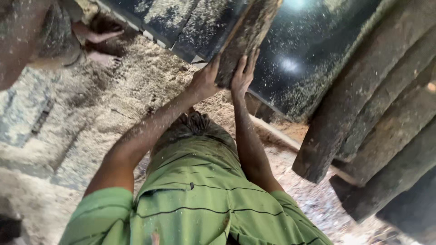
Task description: The person, along with others, feeds a wooden log into a large vertical saw machine to cut it into planks. The person positions the log, pushes it through the blade, and then manages the resulting planks and remnants.
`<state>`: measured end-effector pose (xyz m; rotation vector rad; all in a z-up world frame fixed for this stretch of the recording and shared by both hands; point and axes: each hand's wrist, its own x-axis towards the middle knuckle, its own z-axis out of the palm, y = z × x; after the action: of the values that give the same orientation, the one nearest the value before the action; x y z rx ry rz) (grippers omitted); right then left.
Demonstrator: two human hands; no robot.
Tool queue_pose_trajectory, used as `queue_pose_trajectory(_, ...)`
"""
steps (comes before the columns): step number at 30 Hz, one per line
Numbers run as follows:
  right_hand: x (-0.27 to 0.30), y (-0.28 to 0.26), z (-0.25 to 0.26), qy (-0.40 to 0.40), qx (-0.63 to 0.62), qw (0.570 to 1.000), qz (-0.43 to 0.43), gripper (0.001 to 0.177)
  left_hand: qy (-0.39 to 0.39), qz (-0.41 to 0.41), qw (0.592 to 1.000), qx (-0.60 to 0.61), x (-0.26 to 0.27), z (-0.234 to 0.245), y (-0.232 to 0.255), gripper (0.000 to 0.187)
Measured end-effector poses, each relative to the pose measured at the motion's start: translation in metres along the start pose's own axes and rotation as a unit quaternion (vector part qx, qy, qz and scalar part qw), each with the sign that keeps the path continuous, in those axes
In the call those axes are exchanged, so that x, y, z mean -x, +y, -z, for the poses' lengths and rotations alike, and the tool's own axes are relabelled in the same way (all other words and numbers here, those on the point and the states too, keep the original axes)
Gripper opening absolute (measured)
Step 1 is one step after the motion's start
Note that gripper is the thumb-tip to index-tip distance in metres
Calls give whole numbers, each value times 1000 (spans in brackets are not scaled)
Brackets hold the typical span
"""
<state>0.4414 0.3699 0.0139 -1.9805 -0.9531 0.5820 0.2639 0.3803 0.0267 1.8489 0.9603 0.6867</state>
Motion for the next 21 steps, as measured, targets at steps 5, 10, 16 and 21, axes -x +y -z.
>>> queue_pose_trajectory(5, -62, -3, 2, 31, 42, 989, 139, 58, -59, 70, 995, -26, -65, -8, -8, 137)
queue_pose_trajectory(10, -126, 13, 5, 42, 53, 985, 156, 56, 12, 12, 999, -35, -123, -25, -18, 132)
queue_pose_trajectory(16, -181, 32, 8, 36, 81, 988, 126, 65, -17, 73, 997, 4, -161, -38, -20, 132)
queue_pose_trajectory(21, -233, 43, 6, 35, 78, 992, 88, 75, 75, 16, 993, 86, -171, -52, -34, 123)
